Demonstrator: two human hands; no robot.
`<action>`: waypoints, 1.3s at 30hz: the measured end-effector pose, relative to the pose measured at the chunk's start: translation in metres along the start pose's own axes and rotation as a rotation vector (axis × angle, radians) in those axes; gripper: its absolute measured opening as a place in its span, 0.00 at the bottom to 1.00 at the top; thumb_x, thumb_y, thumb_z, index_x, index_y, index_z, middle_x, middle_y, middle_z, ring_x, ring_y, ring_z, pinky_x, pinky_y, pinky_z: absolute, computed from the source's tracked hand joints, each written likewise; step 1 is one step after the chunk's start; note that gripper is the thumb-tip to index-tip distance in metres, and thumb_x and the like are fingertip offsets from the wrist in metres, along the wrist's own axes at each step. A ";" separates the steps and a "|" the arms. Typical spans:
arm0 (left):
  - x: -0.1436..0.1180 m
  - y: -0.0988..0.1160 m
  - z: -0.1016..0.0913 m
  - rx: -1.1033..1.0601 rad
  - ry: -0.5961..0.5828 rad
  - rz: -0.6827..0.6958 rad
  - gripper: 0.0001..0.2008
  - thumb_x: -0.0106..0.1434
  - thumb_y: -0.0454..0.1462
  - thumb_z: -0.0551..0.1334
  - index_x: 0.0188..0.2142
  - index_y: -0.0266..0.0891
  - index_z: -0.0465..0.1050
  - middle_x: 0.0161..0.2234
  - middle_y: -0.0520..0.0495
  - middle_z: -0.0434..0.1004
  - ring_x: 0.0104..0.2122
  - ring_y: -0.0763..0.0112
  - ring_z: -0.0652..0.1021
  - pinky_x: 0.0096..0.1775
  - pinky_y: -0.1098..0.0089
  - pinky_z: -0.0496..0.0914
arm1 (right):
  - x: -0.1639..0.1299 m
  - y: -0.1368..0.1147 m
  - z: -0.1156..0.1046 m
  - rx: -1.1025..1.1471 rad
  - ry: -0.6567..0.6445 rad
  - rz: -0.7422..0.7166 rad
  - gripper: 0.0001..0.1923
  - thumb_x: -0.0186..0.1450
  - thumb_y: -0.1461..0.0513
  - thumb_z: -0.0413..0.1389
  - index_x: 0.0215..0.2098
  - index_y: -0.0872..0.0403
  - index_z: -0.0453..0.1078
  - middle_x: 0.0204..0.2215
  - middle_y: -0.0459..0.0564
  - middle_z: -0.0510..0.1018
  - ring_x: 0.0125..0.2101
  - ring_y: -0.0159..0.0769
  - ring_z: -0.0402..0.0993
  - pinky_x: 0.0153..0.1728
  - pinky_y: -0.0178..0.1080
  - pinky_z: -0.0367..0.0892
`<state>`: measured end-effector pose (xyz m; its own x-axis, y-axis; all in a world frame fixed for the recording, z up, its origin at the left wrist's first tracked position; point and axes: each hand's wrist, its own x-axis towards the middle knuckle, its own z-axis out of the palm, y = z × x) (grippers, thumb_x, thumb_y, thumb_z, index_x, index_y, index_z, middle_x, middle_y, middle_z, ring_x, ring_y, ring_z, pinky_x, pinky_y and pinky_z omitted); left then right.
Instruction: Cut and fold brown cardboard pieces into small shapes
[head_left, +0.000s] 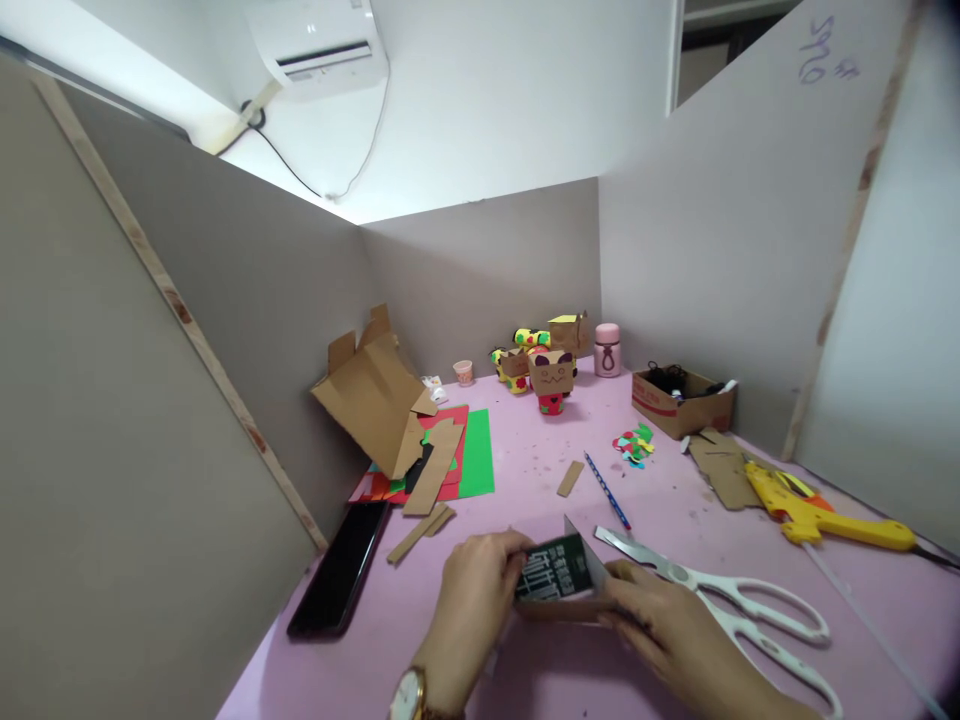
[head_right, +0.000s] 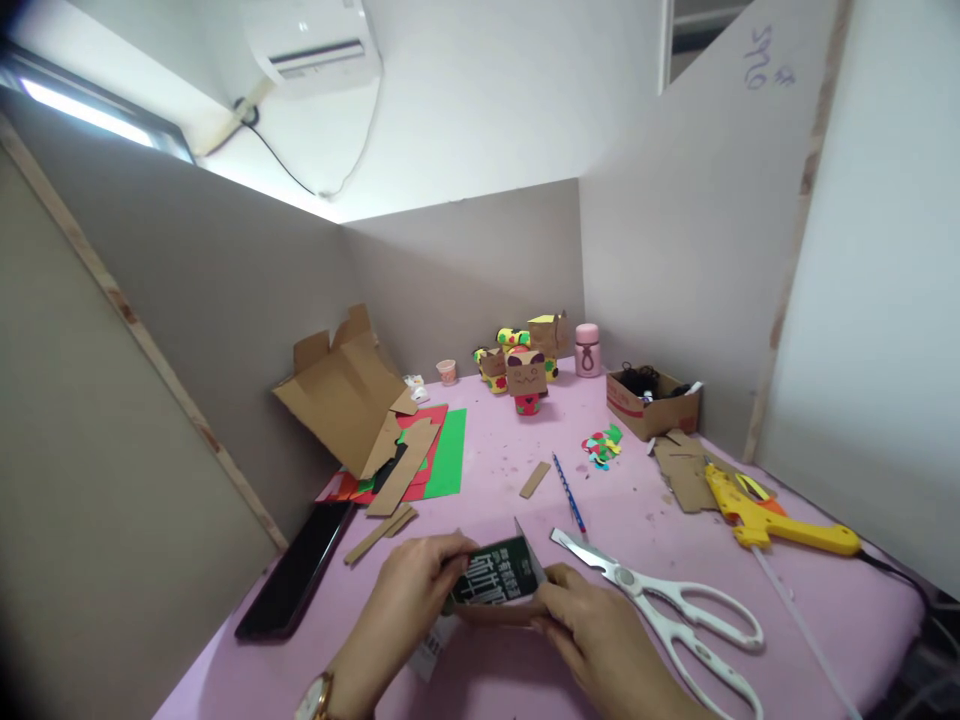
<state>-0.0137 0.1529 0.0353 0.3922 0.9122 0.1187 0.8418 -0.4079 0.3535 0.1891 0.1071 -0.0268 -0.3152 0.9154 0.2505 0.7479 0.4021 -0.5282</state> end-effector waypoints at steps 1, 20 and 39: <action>-0.001 0.001 0.001 -0.022 -0.013 0.021 0.14 0.60 0.33 0.53 0.37 0.46 0.77 0.35 0.52 0.82 0.36 0.68 0.78 0.37 0.73 0.65 | 0.001 -0.001 0.000 -0.003 -0.004 0.002 0.10 0.63 0.68 0.48 0.31 0.49 0.69 0.33 0.47 0.76 0.33 0.37 0.74 0.32 0.36 0.64; -0.015 0.003 0.022 -0.120 0.006 0.060 0.11 0.56 0.30 0.54 0.30 0.43 0.73 0.32 0.48 0.78 0.34 0.63 0.74 0.35 0.68 0.61 | -0.001 0.008 0.016 0.204 0.167 0.197 0.27 0.60 0.63 0.47 0.58 0.56 0.56 0.55 0.58 0.70 0.54 0.43 0.66 0.52 0.45 0.62; 0.004 -0.034 0.015 -0.488 0.007 0.011 0.12 0.56 0.34 0.57 0.34 0.47 0.79 0.38 0.48 0.81 0.53 0.51 0.69 0.54 0.53 0.54 | -0.014 0.006 0.010 1.152 0.416 0.551 0.21 0.55 0.51 0.60 0.43 0.52 0.66 0.30 0.46 0.83 0.29 0.40 0.78 0.30 0.36 0.70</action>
<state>-0.0351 0.1693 0.0100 0.3958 0.9090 0.1304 0.5652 -0.3531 0.7456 0.1916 0.0971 -0.0417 0.2187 0.9710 -0.0967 -0.2602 -0.0375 -0.9648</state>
